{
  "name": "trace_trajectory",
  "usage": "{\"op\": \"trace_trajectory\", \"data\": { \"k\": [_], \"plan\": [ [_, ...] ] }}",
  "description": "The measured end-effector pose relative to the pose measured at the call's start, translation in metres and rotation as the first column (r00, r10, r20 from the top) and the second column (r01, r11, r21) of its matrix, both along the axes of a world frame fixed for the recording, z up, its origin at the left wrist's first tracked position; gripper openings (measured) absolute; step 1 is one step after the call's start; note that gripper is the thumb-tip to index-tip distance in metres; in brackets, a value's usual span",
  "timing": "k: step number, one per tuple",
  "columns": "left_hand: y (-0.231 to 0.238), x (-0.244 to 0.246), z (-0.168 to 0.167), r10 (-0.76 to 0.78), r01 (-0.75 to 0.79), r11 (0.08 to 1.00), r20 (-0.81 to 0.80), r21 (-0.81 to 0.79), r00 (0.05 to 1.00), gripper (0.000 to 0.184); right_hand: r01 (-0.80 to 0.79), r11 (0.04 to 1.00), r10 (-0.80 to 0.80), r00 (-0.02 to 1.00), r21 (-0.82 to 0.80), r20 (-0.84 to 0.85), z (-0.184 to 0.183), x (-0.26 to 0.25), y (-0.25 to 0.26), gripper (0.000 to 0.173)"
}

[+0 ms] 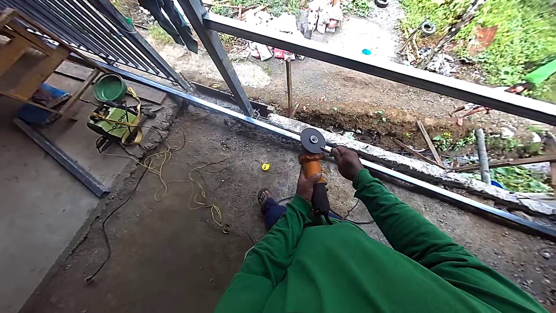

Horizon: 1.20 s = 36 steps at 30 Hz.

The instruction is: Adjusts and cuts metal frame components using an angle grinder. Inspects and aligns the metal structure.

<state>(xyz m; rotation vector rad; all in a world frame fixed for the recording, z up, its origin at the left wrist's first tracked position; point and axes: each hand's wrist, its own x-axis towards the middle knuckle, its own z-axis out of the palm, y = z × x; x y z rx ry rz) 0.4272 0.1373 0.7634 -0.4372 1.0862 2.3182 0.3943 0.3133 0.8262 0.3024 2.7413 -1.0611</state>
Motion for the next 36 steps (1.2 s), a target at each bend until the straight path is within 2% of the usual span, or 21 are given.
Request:
{"op": "trace_trajectory", "data": {
  "k": [8, 23, 31, 36],
  "plan": [
    [-0.057, -0.043, -0.012, -0.043, 0.043, 0.999, -0.012, 0.010, 0.999, 0.087, 0.048, 0.998, -0.049, 0.999, 0.028, 0.016, -0.003, -0.035, -0.054, 0.041],
    [-0.186, -0.146, -0.014, -0.172, 0.172, 0.984, -0.004, 0.053, 0.985, 0.085, 0.246, 0.969, -0.243, 0.963, 0.017, -0.117, 0.001, -0.110, -0.187, 0.025],
    [-0.247, -0.171, -0.011, -0.179, 0.178, 0.981, 0.012, 0.073, 0.984, 0.090, 0.269, 0.963, -0.267, 0.956, 0.001, -0.122, 0.007, -0.137, -0.250, 0.024],
    [-0.272, -0.173, -0.010, -0.147, 0.143, 0.986, 0.041, 0.087, 0.988, 0.086, 0.224, 0.974, -0.223, 0.967, -0.007, -0.126, 0.008, -0.145, -0.276, 0.023]
  ]
}}
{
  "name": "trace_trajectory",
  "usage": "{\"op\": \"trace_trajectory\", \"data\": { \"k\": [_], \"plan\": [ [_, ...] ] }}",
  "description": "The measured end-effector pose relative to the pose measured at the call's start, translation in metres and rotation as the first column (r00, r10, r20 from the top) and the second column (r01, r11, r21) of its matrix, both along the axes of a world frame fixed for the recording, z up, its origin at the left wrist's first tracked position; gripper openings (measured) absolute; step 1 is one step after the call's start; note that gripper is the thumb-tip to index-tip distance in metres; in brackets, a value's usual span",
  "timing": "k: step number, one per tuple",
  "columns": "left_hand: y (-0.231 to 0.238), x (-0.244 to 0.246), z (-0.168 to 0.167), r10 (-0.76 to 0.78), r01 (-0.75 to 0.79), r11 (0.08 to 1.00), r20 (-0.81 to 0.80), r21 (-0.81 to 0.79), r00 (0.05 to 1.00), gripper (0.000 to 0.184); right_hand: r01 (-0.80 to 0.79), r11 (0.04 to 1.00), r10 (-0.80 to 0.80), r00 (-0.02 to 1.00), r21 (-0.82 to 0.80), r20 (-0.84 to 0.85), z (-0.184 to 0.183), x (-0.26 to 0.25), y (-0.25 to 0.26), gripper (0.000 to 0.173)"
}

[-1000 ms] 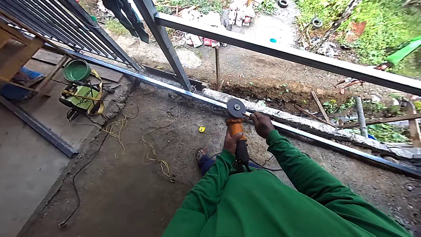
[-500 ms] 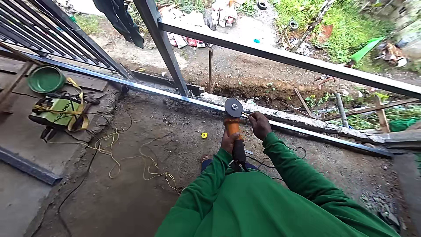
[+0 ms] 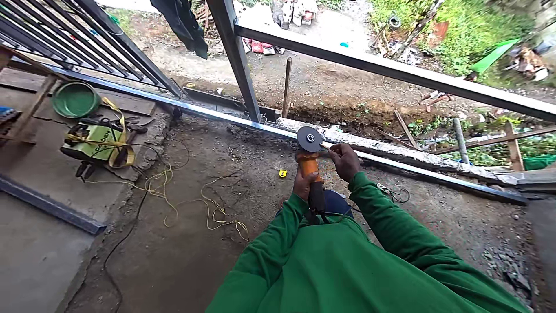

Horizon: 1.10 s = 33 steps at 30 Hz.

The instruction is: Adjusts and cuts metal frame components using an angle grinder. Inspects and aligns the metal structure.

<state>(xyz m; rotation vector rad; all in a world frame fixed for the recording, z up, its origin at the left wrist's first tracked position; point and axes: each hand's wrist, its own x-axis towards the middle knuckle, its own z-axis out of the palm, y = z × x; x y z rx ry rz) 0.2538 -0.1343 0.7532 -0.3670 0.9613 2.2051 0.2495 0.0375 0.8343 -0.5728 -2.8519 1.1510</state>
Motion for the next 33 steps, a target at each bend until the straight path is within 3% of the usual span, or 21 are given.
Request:
{"op": "trace_trajectory", "data": {
  "k": [14, 27, 33],
  "plan": [
    [-0.029, -0.015, -0.008, 0.054, -0.054, 0.999, -0.005, 0.003, 0.999, 0.092, -0.059, 0.998, 0.059, 0.997, 0.002, 0.046, -0.001, -0.026, -0.033, 0.027],
    [-0.021, -0.034, -0.007, 0.018, -0.018, 1.000, -0.021, -0.004, 1.000, 0.096, -0.058, 0.998, 0.056, 0.996, 0.035, 0.072, -0.004, -0.040, -0.018, 0.042],
    [-0.014, -0.042, -0.004, -0.042, 0.035, 0.996, -0.079, -0.085, 0.996, 0.091, -0.035, 0.992, 0.060, 0.975, -0.117, 0.214, -0.008, -0.055, -0.001, 0.049]
  ]
}}
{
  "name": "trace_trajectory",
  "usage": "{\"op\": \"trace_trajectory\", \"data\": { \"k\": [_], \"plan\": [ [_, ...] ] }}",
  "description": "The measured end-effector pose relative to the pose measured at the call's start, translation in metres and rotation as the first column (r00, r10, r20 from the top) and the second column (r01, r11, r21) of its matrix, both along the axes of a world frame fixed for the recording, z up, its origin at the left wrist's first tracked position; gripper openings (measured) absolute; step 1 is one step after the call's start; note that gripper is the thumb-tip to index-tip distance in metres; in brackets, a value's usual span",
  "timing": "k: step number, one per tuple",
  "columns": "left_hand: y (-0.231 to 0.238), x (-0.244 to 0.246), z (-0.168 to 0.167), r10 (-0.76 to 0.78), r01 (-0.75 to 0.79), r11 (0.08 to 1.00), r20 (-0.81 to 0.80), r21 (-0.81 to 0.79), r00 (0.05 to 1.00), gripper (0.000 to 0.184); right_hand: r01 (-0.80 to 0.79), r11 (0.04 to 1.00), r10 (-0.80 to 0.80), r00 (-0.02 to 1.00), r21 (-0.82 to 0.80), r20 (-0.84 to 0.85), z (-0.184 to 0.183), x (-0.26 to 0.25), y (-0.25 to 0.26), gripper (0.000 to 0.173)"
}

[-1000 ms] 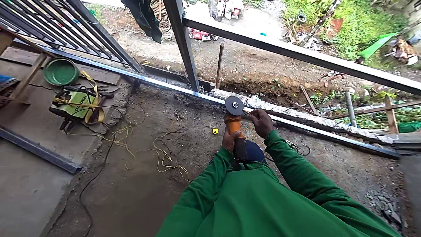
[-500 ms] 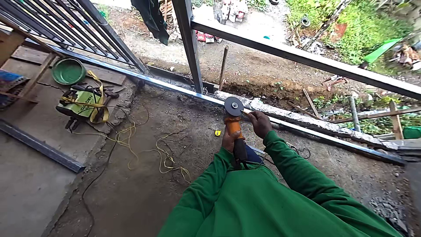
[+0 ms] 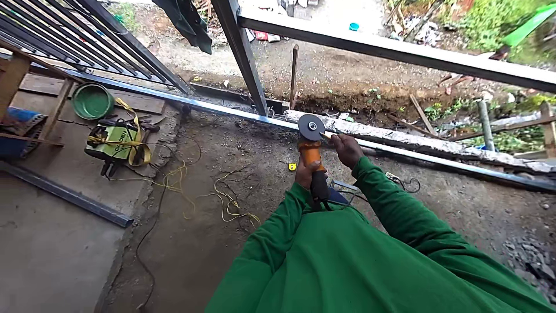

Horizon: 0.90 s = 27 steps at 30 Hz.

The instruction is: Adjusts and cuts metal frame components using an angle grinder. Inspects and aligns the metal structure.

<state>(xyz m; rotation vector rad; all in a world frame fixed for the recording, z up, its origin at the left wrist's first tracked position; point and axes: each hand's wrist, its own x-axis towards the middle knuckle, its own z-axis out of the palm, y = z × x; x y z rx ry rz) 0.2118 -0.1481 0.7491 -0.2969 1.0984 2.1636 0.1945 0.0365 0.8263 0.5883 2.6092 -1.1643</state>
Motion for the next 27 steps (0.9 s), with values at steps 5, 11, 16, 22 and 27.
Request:
{"op": "trace_trajectory", "data": {
  "k": [5, 11, 16, 22, 27],
  "plan": [
    [0.017, -0.018, 0.007, -0.012, 0.012, 1.000, -0.001, -0.008, 1.000, 0.087, 0.190, 0.867, -0.203, 0.979, -0.461, 0.021, -0.008, 0.002, 0.017, 0.044],
    [0.052, -0.054, 0.001, 0.020, -0.020, 1.000, 0.025, -0.006, 1.000, 0.079, 0.049, 0.697, -0.116, 0.992, -0.716, -0.045, 0.010, 0.047, 0.043, 0.026],
    [0.085, -0.082, -0.022, 0.024, -0.024, 0.999, -0.004, -0.047, 1.000, 0.087, 0.060, 0.947, -0.023, 0.993, -0.315, 0.119, -0.008, 0.077, 0.036, 0.050],
    [0.124, -0.100, -0.019, -0.027, 0.029, 0.997, 0.032, -0.070, 0.999, 0.077, 0.017, 0.999, -0.002, 0.928, -0.036, 0.372, -0.025, 0.056, 0.029, 0.069],
    [0.141, -0.109, -0.025, -0.083, 0.084, 0.995, 0.024, -0.051, 0.996, 0.073, 0.065, 0.998, -0.065, 0.967, 0.005, 0.245, -0.043, 0.057, 0.036, 0.056]
  ]
}}
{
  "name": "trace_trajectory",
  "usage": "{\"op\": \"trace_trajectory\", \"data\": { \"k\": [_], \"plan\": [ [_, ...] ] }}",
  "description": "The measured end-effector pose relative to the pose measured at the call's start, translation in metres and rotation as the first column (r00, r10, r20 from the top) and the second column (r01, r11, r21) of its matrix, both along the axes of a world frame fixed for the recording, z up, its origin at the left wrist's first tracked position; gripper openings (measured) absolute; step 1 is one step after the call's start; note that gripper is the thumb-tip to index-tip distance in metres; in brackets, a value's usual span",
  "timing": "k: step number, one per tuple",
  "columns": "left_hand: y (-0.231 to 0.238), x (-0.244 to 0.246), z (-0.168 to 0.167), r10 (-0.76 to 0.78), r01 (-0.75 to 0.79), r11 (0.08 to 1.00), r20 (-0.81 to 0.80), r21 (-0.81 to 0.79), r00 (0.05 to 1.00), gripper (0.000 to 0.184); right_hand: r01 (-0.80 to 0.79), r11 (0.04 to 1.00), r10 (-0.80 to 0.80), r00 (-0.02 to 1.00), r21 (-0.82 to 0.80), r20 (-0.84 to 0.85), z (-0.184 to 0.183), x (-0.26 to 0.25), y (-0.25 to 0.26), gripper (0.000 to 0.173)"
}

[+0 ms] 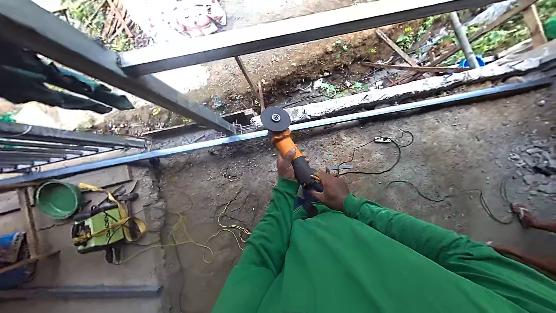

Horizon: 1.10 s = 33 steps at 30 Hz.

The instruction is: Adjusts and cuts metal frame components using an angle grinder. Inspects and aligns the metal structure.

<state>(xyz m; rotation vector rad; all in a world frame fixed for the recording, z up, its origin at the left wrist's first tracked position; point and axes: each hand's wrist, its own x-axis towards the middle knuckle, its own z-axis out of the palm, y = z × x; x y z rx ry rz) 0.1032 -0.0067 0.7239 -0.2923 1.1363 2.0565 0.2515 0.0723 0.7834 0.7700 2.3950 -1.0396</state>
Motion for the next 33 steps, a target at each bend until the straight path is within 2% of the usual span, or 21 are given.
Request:
{"op": "trace_trajectory", "data": {
  "k": [3, 5, 7, 9, 11, 15, 19, 24, 28, 31, 33],
  "plan": [
    [0.000, -0.003, -0.007, -0.038, 0.038, 0.999, 0.012, -0.021, 0.999, 0.075, 0.049, 0.999, -0.049, 0.996, -0.001, -0.069, -0.015, 0.004, -0.006, 0.051],
    [-0.006, -0.008, -0.015, -0.084, 0.085, 0.996, 0.025, -0.037, 0.996, 0.076, 0.025, 0.999, -0.028, 0.997, -0.047, -0.068, -0.021, 0.001, -0.006, 0.061],
    [-0.014, -0.014, -0.022, -0.141, 0.142, 0.989, 0.037, -0.033, 0.989, 0.075, 0.019, 0.985, -0.029, 0.998, -0.170, -0.059, -0.022, 0.000, -0.004, 0.077],
    [-0.019, -0.020, -0.027, -0.185, 0.185, 0.983, 0.051, -0.012, 0.981, 0.076, 0.110, 0.942, -0.135, 0.989, -0.316, -0.057, -0.025, -0.002, -0.006, 0.080],
    [-0.027, -0.022, -0.032, -0.244, 0.245, 0.969, 0.064, -0.010, 0.968, 0.074, 0.264, 0.867, -0.304, 0.952, -0.423, -0.028, -0.035, -0.006, -0.020, 0.076],
    [-0.045, -0.025, -0.043, -0.415, 0.417, 0.909, 0.072, -0.020, 0.907, 0.080, 0.531, 0.705, -0.586, 0.809, -0.469, 0.035, -0.053, -0.024, -0.062, 0.066],
    [-0.059, -0.021, -0.056, -0.584, 0.585, 0.809, 0.041, -0.055, 0.811, 0.083, 0.644, 0.471, -0.765, 0.638, -0.602, 0.083, -0.071, -0.026, -0.102, 0.067],
    [-0.063, 0.010, -0.066, -0.797, 0.799, 0.599, 0.061, -0.054, 0.601, 0.091, 0.733, 0.245, -0.915, 0.391, -0.634, 0.098, -0.083, 0.006, -0.141, 0.072],
    [-0.039, 0.048, -0.074, -0.920, 0.921, 0.388, 0.058, -0.022, 0.389, 0.099, 0.772, 0.056, -0.994, 0.101, -0.633, 0.036, -0.089, 0.037, -0.157, 0.071],
    [-0.011, 0.075, -0.099, -0.983, 0.982, 0.183, -0.012, -0.052, 0.183, 0.094, 0.746, -0.112, -0.991, -0.131, -0.656, 0.019, -0.107, 0.059, -0.152, 0.072],
    [0.008, 0.086, -0.117, -1.000, 0.994, 0.027, -0.015, -0.110, 0.026, 0.079, 0.736, -0.207, -0.966, -0.258, -0.644, 0.016, -0.130, 0.077, -0.145, 0.079]
  ]
}}
